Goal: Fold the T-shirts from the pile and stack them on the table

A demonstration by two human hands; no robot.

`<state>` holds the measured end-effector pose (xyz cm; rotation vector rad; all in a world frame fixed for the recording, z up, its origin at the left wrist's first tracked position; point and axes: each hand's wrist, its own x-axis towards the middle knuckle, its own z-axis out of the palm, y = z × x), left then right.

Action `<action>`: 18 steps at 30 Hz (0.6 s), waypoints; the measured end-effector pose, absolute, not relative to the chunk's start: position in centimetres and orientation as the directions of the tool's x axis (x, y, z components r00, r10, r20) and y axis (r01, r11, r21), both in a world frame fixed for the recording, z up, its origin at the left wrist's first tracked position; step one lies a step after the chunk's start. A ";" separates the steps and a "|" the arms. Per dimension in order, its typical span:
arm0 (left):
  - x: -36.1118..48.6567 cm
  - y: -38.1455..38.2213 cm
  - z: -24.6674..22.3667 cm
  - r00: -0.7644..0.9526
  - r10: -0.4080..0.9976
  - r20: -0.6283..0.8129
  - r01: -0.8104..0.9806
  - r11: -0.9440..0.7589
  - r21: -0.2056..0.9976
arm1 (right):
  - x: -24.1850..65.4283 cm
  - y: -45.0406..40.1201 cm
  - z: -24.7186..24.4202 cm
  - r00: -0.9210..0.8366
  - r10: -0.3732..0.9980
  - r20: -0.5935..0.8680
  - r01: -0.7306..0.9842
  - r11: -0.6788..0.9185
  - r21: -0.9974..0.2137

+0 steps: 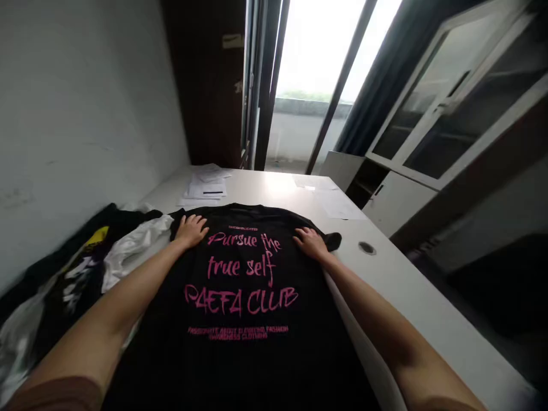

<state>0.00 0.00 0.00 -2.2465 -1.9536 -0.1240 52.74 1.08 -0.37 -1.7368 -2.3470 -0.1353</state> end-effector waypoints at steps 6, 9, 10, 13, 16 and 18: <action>-5.5 -3.5 0.9 -0.223 0.932 0.287 0.970 0.242 -0.035 | 56.9 -0.7 0.9 -0.102 0.923 0.372 0.973 0.169 -0.154; -7.4 -5.0 1.4 -0.281 0.900 0.332 0.950 0.311 -0.039 | 57.3 -1.5 1.5 -0.126 0.888 0.443 0.969 0.205 -0.135; -7.8 -5.3 1.6 -0.290 0.896 0.335 0.945 0.322 -0.045 | 57.4 -1.8 1.6 -0.123 0.877 0.464 0.974 0.196 -0.114; -9.1 -5.7 2.3 -0.357 0.900 0.250 0.930 0.368 0.003 | 58.1 -2.5 1.8 0.023 0.871 0.491 0.994 0.034 -0.108; -9.9 -5.5 3.1 -0.446 0.884 0.141 0.895 0.438 0.087 | 59.4 -2.6 1.9 0.295 0.872 0.389 0.951 -0.228 -0.210; -10.3 -5.3 3.6 -0.536 0.835 0.124 0.841 0.513 0.174 | 60.4 -2.3 2.0 0.395 0.880 0.264 0.910 -0.335 -0.243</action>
